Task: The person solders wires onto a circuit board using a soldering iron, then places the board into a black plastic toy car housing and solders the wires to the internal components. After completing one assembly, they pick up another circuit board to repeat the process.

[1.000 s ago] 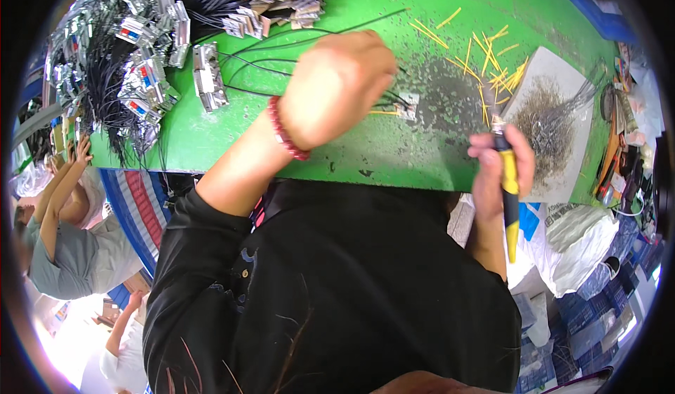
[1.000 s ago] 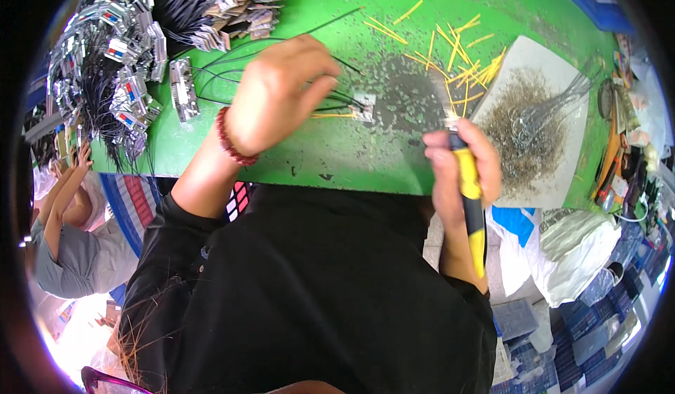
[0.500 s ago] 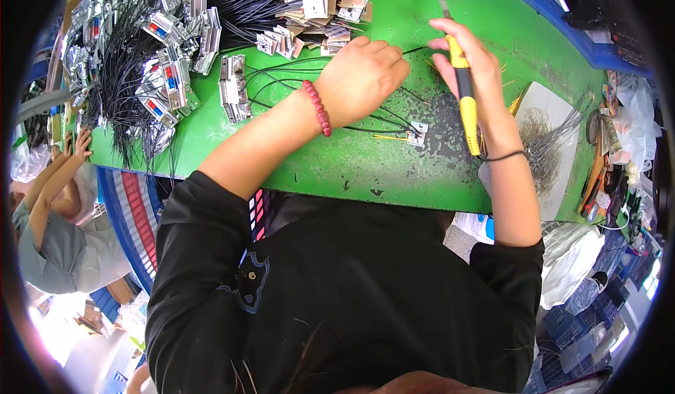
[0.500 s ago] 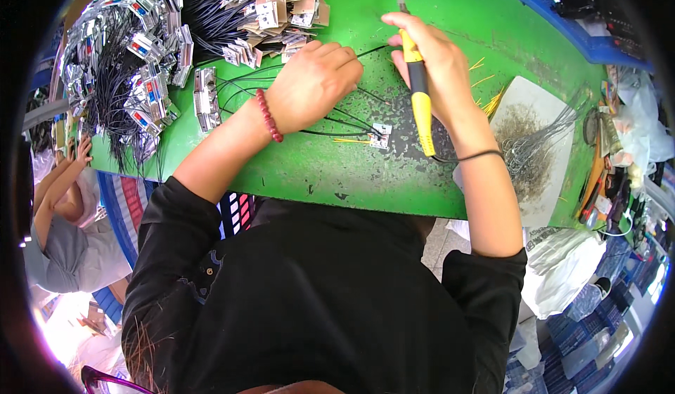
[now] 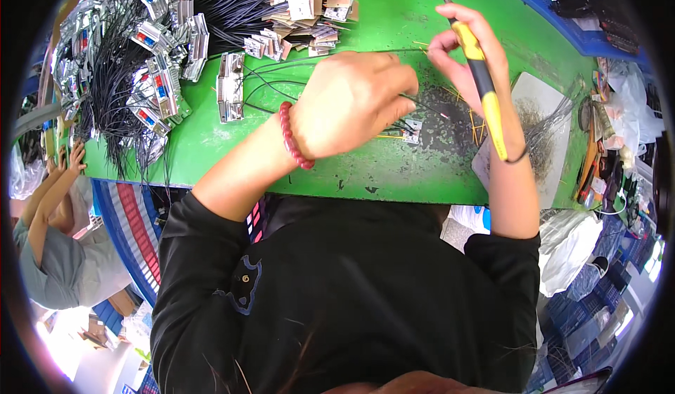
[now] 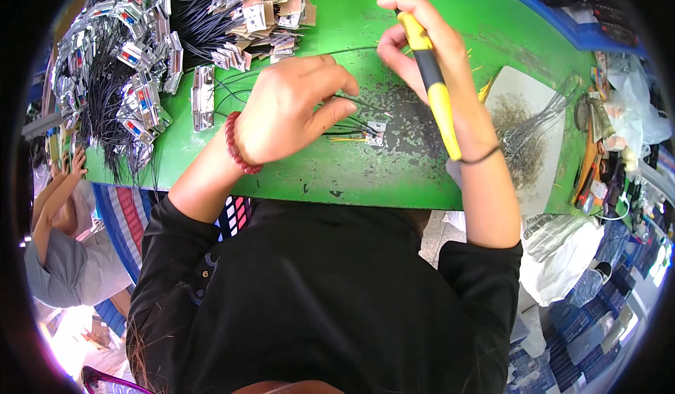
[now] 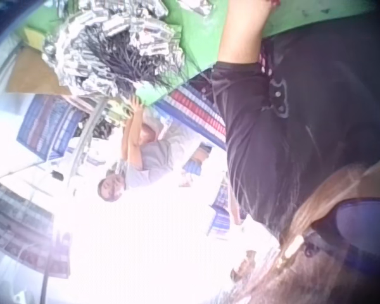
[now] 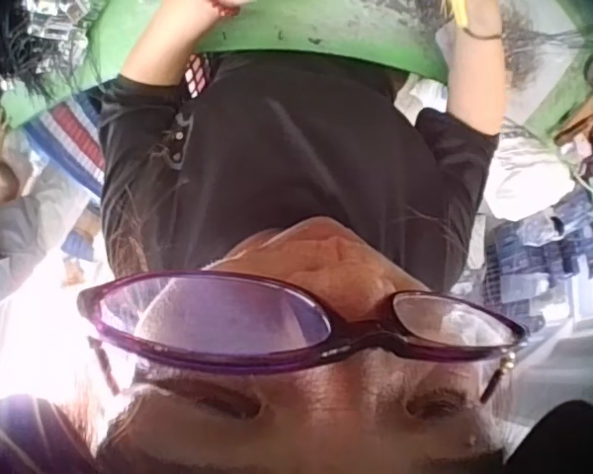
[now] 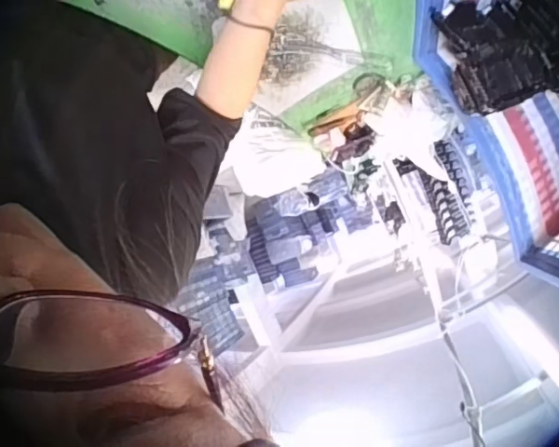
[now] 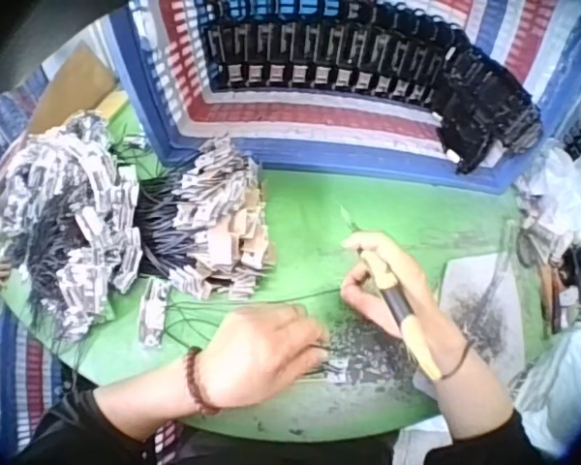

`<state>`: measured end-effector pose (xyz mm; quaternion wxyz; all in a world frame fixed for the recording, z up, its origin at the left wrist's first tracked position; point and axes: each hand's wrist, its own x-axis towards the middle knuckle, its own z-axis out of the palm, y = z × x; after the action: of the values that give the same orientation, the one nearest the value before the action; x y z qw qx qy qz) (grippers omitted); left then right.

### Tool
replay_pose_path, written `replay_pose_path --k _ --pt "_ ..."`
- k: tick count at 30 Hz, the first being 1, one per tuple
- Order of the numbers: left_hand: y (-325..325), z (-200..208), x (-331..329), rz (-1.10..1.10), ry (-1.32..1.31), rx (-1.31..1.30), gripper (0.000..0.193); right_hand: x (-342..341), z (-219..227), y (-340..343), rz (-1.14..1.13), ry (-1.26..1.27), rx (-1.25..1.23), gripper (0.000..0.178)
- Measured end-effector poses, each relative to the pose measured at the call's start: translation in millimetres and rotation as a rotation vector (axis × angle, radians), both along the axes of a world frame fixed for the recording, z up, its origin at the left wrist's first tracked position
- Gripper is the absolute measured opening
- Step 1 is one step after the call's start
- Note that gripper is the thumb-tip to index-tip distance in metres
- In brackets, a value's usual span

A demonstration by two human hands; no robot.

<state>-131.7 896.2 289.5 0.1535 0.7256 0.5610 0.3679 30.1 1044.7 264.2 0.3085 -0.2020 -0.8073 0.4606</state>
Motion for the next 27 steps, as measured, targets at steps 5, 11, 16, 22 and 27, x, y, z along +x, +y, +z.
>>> replay_pose_path --k 5,11,16,22,27 --pt "-8 18 35 0.134 0.059 -0.027 0.019 31 16 -46 -0.143 -0.031 -0.056 0.053" --pt "-5 0 49 0.144 -0.001 0.061 0.019 57 7 -84 -0.222 0.066 0.115 0.055" --pt "-14 -5 56 0.123 -0.09 -0.131 0.01 69 -10 -99 -0.26 0.178 -0.109 0.049" --pt "-17 -11 61 0.189 -0.101 -0.133 0.006 74 -18 -105 -0.327 0.285 -0.204 0.044" --pt "-19 -13 60 0.19 -0.074 -0.122 0.005 79 -20 -109 -0.254 0.277 -0.141 0.037"
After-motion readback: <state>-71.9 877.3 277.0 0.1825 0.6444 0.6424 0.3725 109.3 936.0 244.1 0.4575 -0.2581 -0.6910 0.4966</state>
